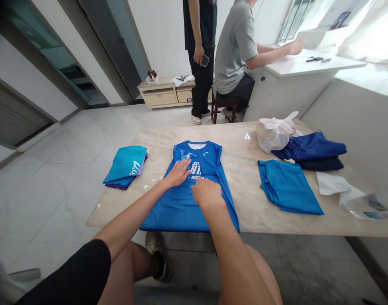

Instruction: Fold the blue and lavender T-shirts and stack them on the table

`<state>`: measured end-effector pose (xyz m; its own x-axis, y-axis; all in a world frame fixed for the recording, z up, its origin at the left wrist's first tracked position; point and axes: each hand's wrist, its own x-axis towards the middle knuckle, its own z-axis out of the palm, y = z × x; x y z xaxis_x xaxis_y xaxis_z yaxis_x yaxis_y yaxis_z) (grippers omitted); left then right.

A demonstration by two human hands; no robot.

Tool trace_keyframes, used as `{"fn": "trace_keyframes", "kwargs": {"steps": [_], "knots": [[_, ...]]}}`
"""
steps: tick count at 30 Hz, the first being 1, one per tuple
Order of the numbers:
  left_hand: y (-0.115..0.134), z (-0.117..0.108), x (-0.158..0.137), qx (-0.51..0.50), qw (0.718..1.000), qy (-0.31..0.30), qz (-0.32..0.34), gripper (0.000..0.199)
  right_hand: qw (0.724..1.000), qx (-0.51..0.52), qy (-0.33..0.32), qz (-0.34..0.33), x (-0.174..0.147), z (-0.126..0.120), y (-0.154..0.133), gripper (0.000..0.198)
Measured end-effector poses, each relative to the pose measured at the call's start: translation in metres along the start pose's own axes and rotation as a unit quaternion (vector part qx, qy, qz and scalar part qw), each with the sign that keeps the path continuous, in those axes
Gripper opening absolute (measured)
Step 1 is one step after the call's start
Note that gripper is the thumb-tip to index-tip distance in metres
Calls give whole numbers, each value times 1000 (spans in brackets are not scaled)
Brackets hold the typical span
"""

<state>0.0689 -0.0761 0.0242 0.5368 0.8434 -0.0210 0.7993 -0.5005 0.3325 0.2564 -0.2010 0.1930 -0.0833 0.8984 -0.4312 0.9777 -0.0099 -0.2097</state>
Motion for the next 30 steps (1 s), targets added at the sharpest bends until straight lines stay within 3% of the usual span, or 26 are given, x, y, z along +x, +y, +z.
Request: {"fn": "trace_keyframes", "kwargs": {"steps": [4, 9, 13, 18, 24, 30], "knots": [[10, 2, -58, 27, 998, 31, -56, 63, 999, -32, -28, 16, 3, 12, 4, 49], [15, -1, -105, 53, 996, 51, -54, 60, 996, -81, -7, -27, 16, 39, 20, 48], [17, -7, -117, 54, 996, 67, -15, 57, 993, -90, 43, -64, 42, 49, 32, 52], [6, 1, -135, 54, 996, 63, -23, 54, 992, -88, 85, -35, 85, 57, 40, 61], [2, 8, -146, 28, 998, 42, -48, 53, 993, -118, 25, 10, 125, 84, 53, 70], [6, -10, -142, 29, 998, 8, -47, 54, 991, -130, 3, -12, 133, 87, 56, 68]]}}
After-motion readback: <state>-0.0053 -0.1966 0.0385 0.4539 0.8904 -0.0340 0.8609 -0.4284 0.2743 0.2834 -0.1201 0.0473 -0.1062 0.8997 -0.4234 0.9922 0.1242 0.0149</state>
